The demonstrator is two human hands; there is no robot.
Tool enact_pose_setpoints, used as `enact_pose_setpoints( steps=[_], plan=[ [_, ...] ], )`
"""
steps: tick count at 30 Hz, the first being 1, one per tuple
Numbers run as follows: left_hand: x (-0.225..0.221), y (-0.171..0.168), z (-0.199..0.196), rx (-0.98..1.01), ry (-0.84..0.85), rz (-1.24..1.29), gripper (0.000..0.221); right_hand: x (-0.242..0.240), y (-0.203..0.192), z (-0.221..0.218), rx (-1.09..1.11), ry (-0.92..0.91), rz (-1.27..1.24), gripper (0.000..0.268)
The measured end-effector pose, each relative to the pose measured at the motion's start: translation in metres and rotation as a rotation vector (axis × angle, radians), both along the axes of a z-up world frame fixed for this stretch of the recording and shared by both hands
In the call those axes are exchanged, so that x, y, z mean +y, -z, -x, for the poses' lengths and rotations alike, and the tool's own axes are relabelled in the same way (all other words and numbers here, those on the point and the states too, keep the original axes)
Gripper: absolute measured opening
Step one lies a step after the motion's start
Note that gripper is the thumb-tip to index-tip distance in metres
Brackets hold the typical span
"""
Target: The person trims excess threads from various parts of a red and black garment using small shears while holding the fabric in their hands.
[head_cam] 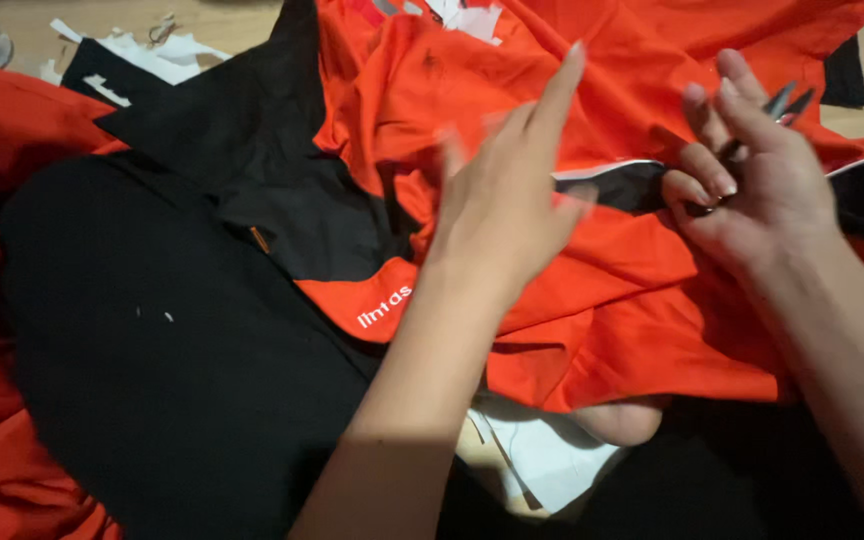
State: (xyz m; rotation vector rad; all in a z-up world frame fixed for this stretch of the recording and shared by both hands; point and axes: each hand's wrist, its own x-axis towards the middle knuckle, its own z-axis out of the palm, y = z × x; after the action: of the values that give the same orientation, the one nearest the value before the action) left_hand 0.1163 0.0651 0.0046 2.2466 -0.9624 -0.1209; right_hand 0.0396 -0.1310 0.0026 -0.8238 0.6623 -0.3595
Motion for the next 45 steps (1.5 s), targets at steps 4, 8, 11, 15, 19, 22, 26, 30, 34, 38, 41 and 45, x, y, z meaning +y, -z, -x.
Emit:
enact_pose_setpoints(
  steps=[4,8,11,15,19,22,26,30,34,38,41,45],
  plan=[
    [0.024,-0.019,-0.014,0.144,-0.110,-0.611,0.132,-0.016,-0.013,0.022,0.245,-0.039,0.632,0.032],
    [0.046,-0.028,-0.018,0.288,-0.130,-0.720,0.150,-0.044,-0.008,0.041,0.731,-0.342,1.624,0.024],
    [0.056,-0.024,-0.020,0.312,-0.150,-0.721,0.152,-0.011,-0.026,0.015,0.668,-0.434,1.541,0.023],
    [0.052,-0.036,-0.023,0.405,-0.149,-0.752,0.150,0.068,-0.068,-0.022,0.551,-0.713,0.615,0.045],
    [0.066,-0.034,-0.030,0.416,-0.182,-0.733,0.149,-0.036,0.061,-0.035,0.708,-0.221,0.817,0.027],
    [0.054,-0.034,-0.029,0.403,-0.150,-0.748,0.148,-0.040,0.047,-0.019,0.364,0.106,0.879,0.031],
    [0.054,-0.037,-0.031,0.464,-0.177,-0.801,0.153,0.037,-0.028,-0.023,0.346,-0.268,0.694,0.022],
    [0.059,-0.040,-0.036,0.449,-0.206,-0.881,0.155,-0.003,0.015,-0.022,0.704,-0.427,1.359,0.029],
    [0.068,-0.022,-0.061,0.378,-0.315,-0.883,0.171,-0.069,0.010,0.023,0.407,-0.316,1.729,0.032],
    [0.064,-0.009,-0.091,0.398,-0.552,-0.908,0.186,-0.063,0.000,0.052,0.252,-0.027,1.453,0.024],
    [0.045,-0.011,-0.086,0.121,-0.514,-0.963,0.162,-0.025,-0.021,0.063,0.234,-0.075,1.498,0.035],
    [-0.008,-0.021,-0.026,0.011,0.033,-0.007,0.089,-0.005,-0.033,0.059,0.620,-0.620,1.514,0.067]
  ],
)
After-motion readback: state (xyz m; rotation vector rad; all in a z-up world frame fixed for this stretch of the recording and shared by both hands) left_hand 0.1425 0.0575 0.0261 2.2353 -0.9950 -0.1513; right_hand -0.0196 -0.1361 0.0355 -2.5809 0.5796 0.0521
